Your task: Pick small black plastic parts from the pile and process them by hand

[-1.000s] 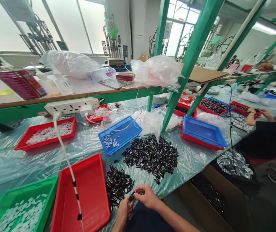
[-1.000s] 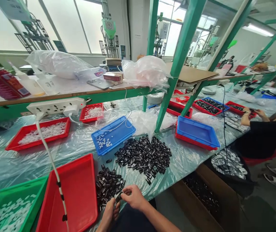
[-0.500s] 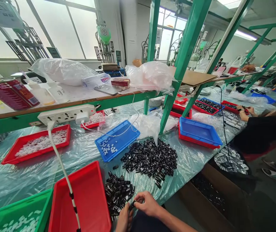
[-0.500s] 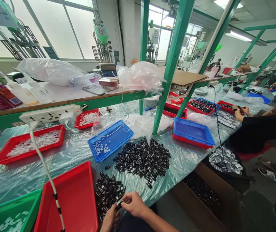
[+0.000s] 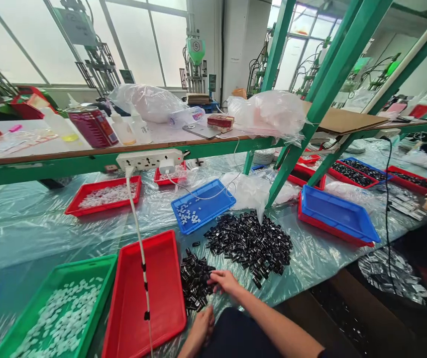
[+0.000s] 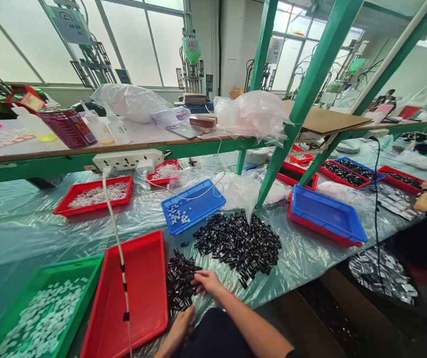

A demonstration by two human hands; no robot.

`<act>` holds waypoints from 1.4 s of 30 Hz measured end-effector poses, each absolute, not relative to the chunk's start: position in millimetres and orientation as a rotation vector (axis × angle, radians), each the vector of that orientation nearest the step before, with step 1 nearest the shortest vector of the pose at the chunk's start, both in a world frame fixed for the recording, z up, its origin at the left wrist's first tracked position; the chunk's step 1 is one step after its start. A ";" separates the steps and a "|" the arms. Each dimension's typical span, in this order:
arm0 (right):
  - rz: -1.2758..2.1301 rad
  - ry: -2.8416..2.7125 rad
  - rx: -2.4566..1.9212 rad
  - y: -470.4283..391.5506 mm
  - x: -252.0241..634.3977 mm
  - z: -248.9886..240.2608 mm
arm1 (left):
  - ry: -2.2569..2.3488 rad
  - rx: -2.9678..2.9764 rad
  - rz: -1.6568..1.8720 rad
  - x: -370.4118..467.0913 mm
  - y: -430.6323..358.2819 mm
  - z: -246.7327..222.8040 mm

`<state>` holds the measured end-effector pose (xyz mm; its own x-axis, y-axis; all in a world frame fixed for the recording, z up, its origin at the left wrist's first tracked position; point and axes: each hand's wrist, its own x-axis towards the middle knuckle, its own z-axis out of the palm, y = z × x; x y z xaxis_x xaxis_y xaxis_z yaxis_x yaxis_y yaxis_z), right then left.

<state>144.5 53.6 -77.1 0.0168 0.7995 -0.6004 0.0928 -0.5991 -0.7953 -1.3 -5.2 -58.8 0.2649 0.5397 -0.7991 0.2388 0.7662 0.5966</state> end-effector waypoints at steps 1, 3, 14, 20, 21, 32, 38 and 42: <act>1.644 -0.950 -1.745 59.7 142.8 -76.3 | 1.313 0.705 0.227 -1.2 -5.5 -57.7; 1.582 -1.036 -1.810 63.8 145.2 -75.9 | 1.301 0.676 0.224 -2.0 -5.3 -56.6; 0.787 -1.051 -2.429 -40.6 259.1 -84.4 | 1.032 0.416 0.282 -12.7 2.7 -40.0; 0.713 -1.119 -2.457 -45.2 261.8 -86.3 | 0.921 0.384 0.288 2.1 6.7 -19.3; 0.710 -1.132 -2.452 -42.1 258.3 -87.0 | 0.907 0.386 0.287 4.9 7.1 -16.4; 0.930 -1.315 -2.097 -19.7 224.7 -65.2 | 0.789 0.306 0.305 5.8 11.1 -41.2; 1.215 -1.398 -1.771 -24.0 182.8 -23.5 | 0.911 0.368 0.179 9.7 12.3 -59.7; 1.339 -1.429 -1.680 -29.9 174.4 9.8 | 1.059 0.447 0.108 20.2 12.8 -71.5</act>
